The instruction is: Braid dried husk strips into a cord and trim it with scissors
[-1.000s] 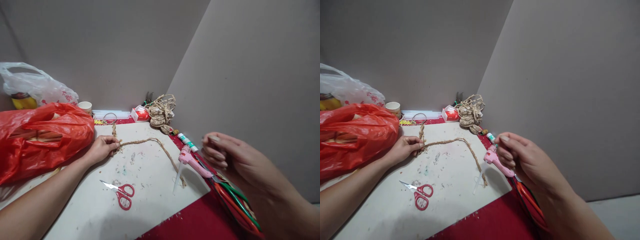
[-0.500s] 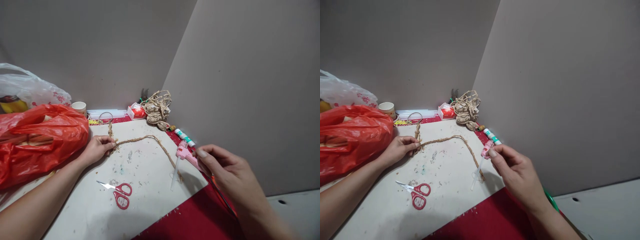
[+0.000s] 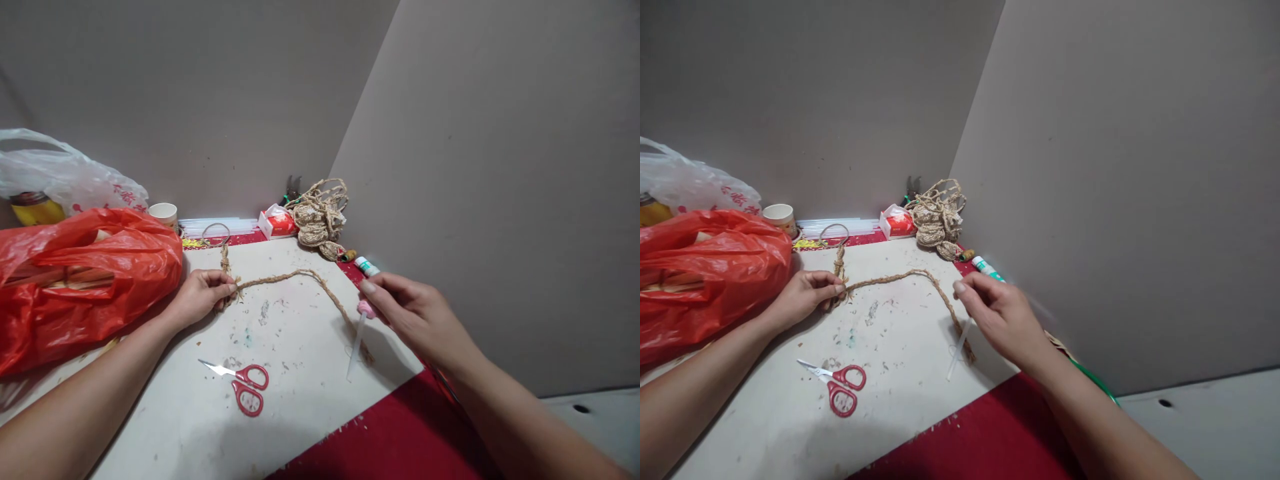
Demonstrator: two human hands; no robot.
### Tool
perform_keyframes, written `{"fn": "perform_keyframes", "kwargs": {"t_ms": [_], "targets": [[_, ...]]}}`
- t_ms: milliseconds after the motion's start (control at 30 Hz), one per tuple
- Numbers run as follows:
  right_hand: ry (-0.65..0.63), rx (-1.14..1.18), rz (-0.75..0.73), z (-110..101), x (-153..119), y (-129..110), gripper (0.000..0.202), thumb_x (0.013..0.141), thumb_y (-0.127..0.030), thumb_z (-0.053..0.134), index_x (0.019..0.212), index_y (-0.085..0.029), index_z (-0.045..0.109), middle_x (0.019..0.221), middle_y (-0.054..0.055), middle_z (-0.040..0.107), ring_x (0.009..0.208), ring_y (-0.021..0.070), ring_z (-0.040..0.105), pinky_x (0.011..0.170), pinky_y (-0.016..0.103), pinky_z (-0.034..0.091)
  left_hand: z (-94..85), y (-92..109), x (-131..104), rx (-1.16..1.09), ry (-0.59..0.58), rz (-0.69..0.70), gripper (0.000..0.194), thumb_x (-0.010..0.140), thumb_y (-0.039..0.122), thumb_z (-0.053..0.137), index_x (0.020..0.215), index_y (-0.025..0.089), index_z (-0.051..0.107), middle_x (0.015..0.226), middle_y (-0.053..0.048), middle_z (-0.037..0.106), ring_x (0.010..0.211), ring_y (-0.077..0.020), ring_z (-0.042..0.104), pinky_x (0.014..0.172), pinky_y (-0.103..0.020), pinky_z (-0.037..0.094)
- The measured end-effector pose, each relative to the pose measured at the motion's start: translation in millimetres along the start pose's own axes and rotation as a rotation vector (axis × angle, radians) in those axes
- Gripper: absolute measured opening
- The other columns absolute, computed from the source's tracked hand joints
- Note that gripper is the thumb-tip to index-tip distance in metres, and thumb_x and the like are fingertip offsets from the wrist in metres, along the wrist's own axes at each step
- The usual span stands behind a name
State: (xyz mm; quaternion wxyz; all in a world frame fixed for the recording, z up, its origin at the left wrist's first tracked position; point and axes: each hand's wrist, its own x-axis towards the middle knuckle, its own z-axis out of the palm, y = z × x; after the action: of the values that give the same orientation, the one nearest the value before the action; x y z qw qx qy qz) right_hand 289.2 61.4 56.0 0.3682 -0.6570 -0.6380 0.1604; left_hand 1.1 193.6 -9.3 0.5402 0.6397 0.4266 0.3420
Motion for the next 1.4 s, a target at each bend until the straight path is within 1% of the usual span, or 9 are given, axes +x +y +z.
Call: {"fn": "perform_keyframes", "kwargs": {"t_ms": [133,300,533,800,933,1000,1167,1267,1400], "targets": [[-0.089,-0.094,-0.040,14.0,49.7,12.4,0.027,0.084,-0.040,0.045,0.069,-0.018,0.053,0.055,-0.003,0.043,0.052,0.0111,0.040,0.051,0.023,0.033,-0.7,0.1,-1.1,0.019,0.000,0.008,0.019,0.069,0.030,0.068,0.072,0.012,0.062,0.059,0.000,0.060,0.042,-0.0043,0.042,0.043,-0.018,0.032],[-0.156,-0.419,-0.046,43.0,109.2,32.6,0.016,0.079,-0.026,0.048,0.071,-0.017,0.059,0.069,0.002,0.061,0.063,0.0126,0.050,0.058,0.022,0.036,-1.9,-1.9,-0.4,0.033,-0.006,0.011,0.018,0.070,0.030,0.067,0.071,0.012,0.063,0.058,0.000,0.059,0.043,-0.0046,0.042,0.043,-0.018,0.033],[-0.311,-0.533,-0.022,72.4,141.9,43.8,0.009,0.067,-0.028,0.063,0.066,-0.019,0.064,0.067,0.002,0.064,0.060,0.0132,0.051,0.054,0.023,0.032,0.5,-0.4,0.0,0.016,-0.009,0.004,0.017,0.068,0.028,0.067,0.070,0.012,0.063,0.056,0.001,0.058,0.042,-0.0047,0.042,0.043,-0.018,0.032],[-0.312,-0.511,-0.031,49.6,126.5,33.1,0.016,0.076,-0.023,0.047,0.071,-0.015,0.060,0.066,0.002,0.060,0.059,0.0114,0.048,0.055,0.022,0.033,2.0,7.0,-3.6,0.013,0.009,-0.003,0.017,0.066,0.028,0.068,0.067,0.012,0.063,0.052,0.002,0.056,0.041,-0.0054,0.041,0.042,-0.019,0.032],[-0.531,-0.424,-0.061,37.5,101.1,29.8,0.015,0.074,-0.027,0.052,0.069,-0.016,0.061,0.065,0.000,0.061,0.060,0.0118,0.052,0.056,0.021,0.037,2.7,5.9,-2.7,0.002,-0.002,0.003,0.017,0.066,0.028,0.068,0.067,0.012,0.063,0.053,0.001,0.056,0.041,-0.0052,0.042,0.042,-0.019,0.032],[-0.580,-0.462,-0.066,36.6,90.7,30.8,0.013,0.072,-0.027,0.055,0.073,-0.017,0.063,0.069,0.002,0.064,0.062,0.0133,0.054,0.056,0.023,0.037,2.8,4.5,-2.2,0.001,0.001,0.003,0.017,0.066,0.028,0.068,0.067,0.012,0.062,0.053,0.001,0.057,0.041,-0.0051,0.042,0.042,-0.019,0.032],[-0.526,-0.604,-0.101,40.3,80.7,36.0,0.011,0.074,-0.021,0.052,0.070,-0.018,0.062,0.070,0.004,0.063,0.061,0.0136,0.052,0.057,0.025,0.036,2.1,2.8,-1.9,-0.005,0.006,0.001,0.016,0.066,0.027,0.068,0.068,0.012,0.062,0.052,0.002,0.056,0.041,-0.0048,0.042,0.042,-0.018,0.032],[-0.584,-0.431,-0.101,40.2,70.1,28.7,0.013,0.076,-0.023,0.052,0.067,-0.017,0.058,0.065,0.002,0.059,0.058,0.0119,0.048,0.056,0.024,0.036,1.8,3.1,-1.8,-0.013,0.000,0.004,0.016,0.066,0.026,0.069,0.067,0.012,0.062,0.052,0.002,0.056,0.040,-0.0045,0.042,0.041,-0.018,0.032],[-0.831,0.011,-0.055,35.5,33.6,-6.1,0.022,0.084,-0.033,0.047,0.073,-0.017,0.055,0.061,-0.003,0.052,0.054,0.0095,0.045,0.050,0.021,0.035,1.7,0.7,-0.9,-0.027,-0.002,0.005,0.016,0.067,0.027,0.069,0.068,0.011,0.063,0.058,-0.001,0.060,0.041,-0.0048,0.043,0.041,-0.019,0.034]]}}
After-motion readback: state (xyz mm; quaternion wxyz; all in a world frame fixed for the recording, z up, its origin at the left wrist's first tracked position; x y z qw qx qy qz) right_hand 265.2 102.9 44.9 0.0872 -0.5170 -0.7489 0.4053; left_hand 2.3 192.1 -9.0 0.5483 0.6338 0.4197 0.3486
